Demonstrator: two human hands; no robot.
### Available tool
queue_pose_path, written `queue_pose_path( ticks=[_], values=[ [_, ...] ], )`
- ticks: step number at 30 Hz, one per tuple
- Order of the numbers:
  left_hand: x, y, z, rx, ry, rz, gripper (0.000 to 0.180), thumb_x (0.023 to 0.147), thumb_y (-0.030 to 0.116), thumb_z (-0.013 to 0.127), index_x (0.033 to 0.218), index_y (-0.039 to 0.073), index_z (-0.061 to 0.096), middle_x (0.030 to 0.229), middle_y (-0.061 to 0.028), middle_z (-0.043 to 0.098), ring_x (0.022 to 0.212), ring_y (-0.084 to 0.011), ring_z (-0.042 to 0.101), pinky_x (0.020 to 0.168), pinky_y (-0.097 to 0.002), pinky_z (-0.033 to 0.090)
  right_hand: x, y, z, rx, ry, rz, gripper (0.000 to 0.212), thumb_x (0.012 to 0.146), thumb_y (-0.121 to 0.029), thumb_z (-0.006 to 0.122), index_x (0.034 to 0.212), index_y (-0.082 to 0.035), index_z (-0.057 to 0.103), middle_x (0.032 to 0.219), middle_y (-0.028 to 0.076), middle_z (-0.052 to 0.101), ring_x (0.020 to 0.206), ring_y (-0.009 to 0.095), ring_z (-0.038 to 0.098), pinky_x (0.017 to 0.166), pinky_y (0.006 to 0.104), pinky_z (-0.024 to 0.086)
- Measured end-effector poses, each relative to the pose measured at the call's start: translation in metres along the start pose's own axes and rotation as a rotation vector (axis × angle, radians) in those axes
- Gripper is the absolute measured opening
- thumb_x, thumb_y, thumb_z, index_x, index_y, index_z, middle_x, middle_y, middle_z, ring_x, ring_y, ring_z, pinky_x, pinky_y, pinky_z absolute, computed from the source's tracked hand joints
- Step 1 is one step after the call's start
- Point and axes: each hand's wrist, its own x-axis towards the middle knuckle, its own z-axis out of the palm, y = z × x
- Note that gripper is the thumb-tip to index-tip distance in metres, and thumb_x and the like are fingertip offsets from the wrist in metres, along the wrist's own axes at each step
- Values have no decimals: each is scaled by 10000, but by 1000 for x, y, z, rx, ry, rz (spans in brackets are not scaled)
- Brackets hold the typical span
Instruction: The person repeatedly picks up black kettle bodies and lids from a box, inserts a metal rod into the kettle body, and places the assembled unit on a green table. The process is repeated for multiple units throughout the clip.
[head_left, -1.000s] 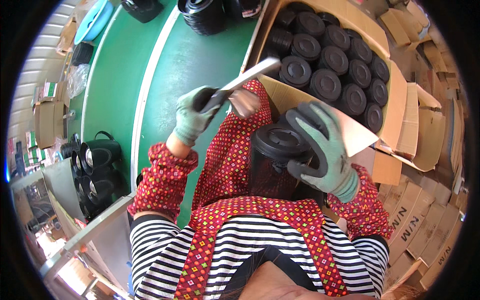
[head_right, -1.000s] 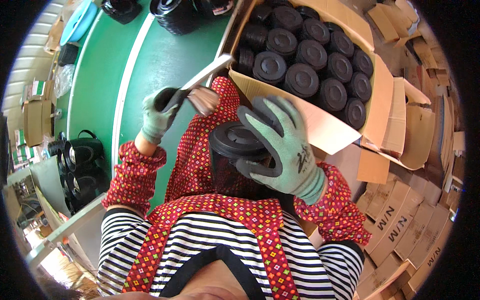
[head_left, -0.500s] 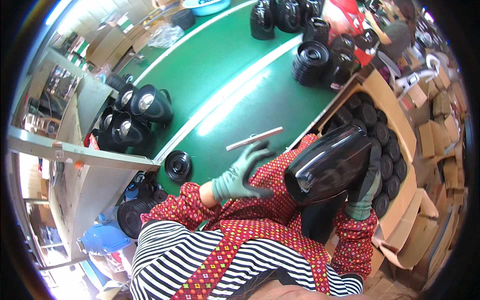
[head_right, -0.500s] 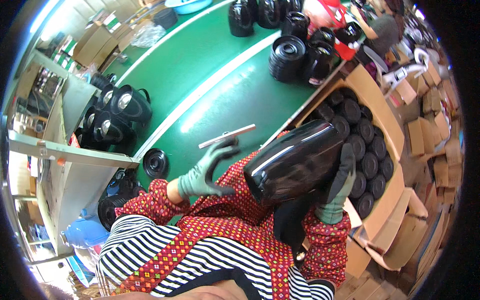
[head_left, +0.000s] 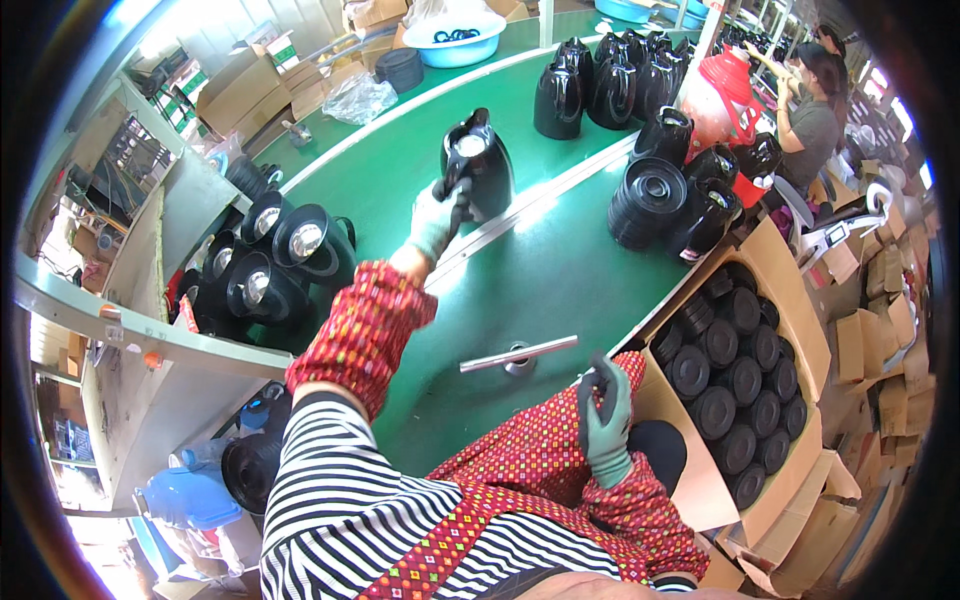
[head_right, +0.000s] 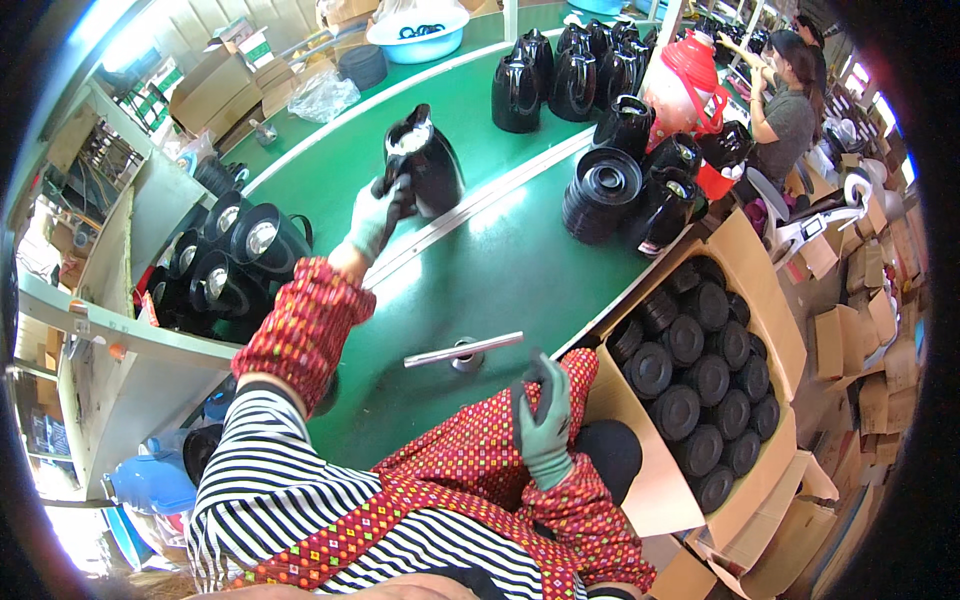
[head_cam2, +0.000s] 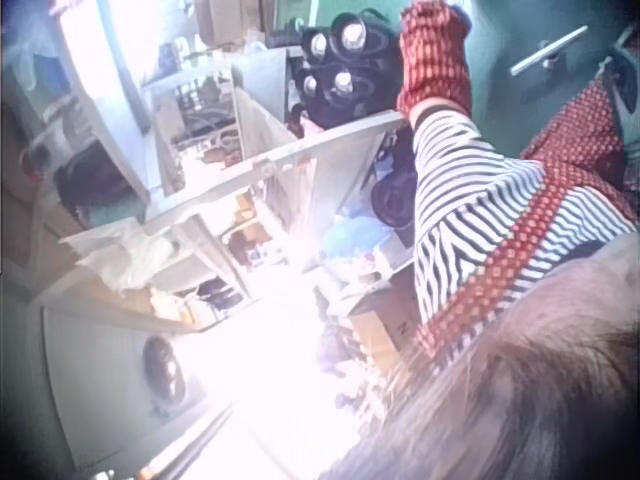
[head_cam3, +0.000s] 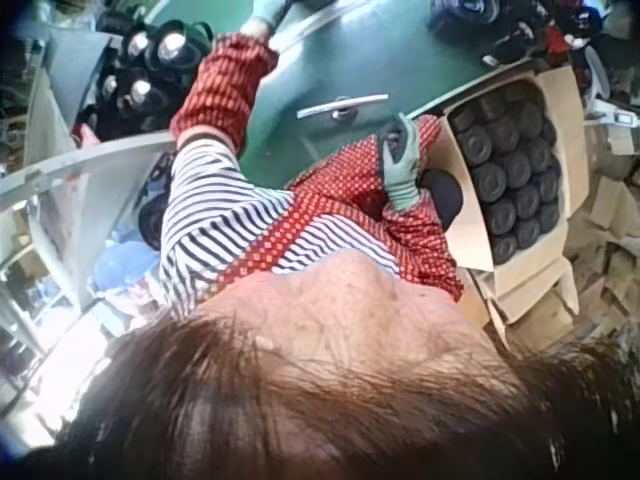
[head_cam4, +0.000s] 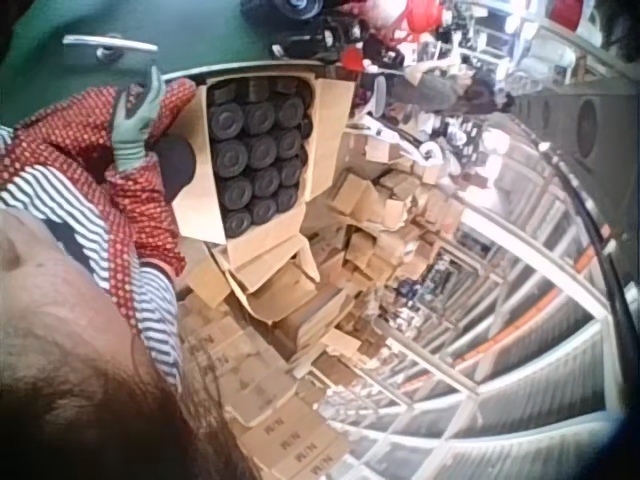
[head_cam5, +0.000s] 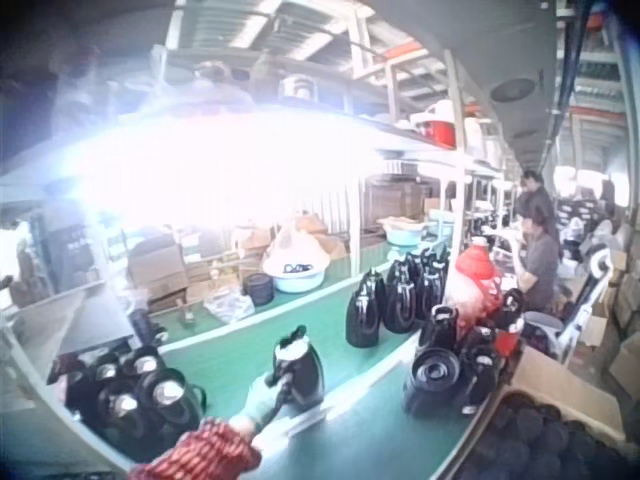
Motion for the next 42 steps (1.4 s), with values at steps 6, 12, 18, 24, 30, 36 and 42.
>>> queue_pose_path(
  ticks=[6, 12, 18, 24, 30, 36, 42],
  values=[
    [111, -42, -58, 519, 415, 134, 549, 948, 522, 758, 1183, 25, 759, 876, -144, 772, 745, -226, 750, 686, -376, 586, 12, -12, 6, -282, -173, -193, 511, 909, -77, 750, 1384, 37, 604, 1263, 188, 656, 972, 301, 663, 871, 409, 553],
    [-17, 4, -49, 882, 432, 267, 983, 827, 567, 840, 1544, 27, 439, 1500, -256, 538, 1369, -419, 551, 1093, -464, 501, 8, -13, -5, -329, -155, -146, 435, 975, -21, 650, 1401, 47, 600, 1266, 146, 681, 969, 219, 659, 902, 352, 552],
    [-123, 29, -173, 1288, 608, 248, 913, 834, 386, 841, 1586, 137, 387, 1661, -236, 329, 1342, -427, 589, 972, -497, 587, 1, -10, 0, -289, -130, -121, 381, 984, -41, 658, 1351, 52, 611, 1278, 176, 675, 1066, 265, 677, 939, 369, 550],
    [-117, 30, -222, 1269, 568, 319, 500, 821, 272, 846, 1235, 90, 633, 1294, -169, 667, 1127, -416, 682, 926, -488, 565, 12, -24, -1, -142, -159, -56, 406, 962, -50, 684, 1350, 46, 614, 1269, 173, 663, 1104, 280, 666, 954, 374, 546],
    [-173, 75, -118, 1119, 170, 614, 360, 766, 105, 833, 1082, 71, 665, 1175, -148, 729, 992, -385, 715, 826, -439, 584, 31, -93, -11, -157, -207, -148, 457, 963, -87, 714, 1392, 27, 608, 1295, 201, 644, 1050, 276, 690, 880, 363, 570],
    [-254, 149, 3, 944, -303, 867, 304, 742, 31, 877, 986, 33, 695, 1337, -255, 682, 911, -364, 770, 709, -394, 610, 64, -129, -5, -145, -86, -119, 933, 949, -479, 793, 1619, 5, 361, 1552, 251, 489, 1306, 304, 634, 1082, 357, 507],
    [-289, 157, 69, 704, -720, 1224, 410, 774, 143, 913, 1112, 12, 721, 1383, -260, 660, 989, -360, 783, 777, -388, 632, 29, -134, -74, 380, -146, 209, 825, 937, -431, 830, 1515, 52, 493, 1419, 160, 642, 1315, 215, 590, 1138, 349, 456]
  ],
)
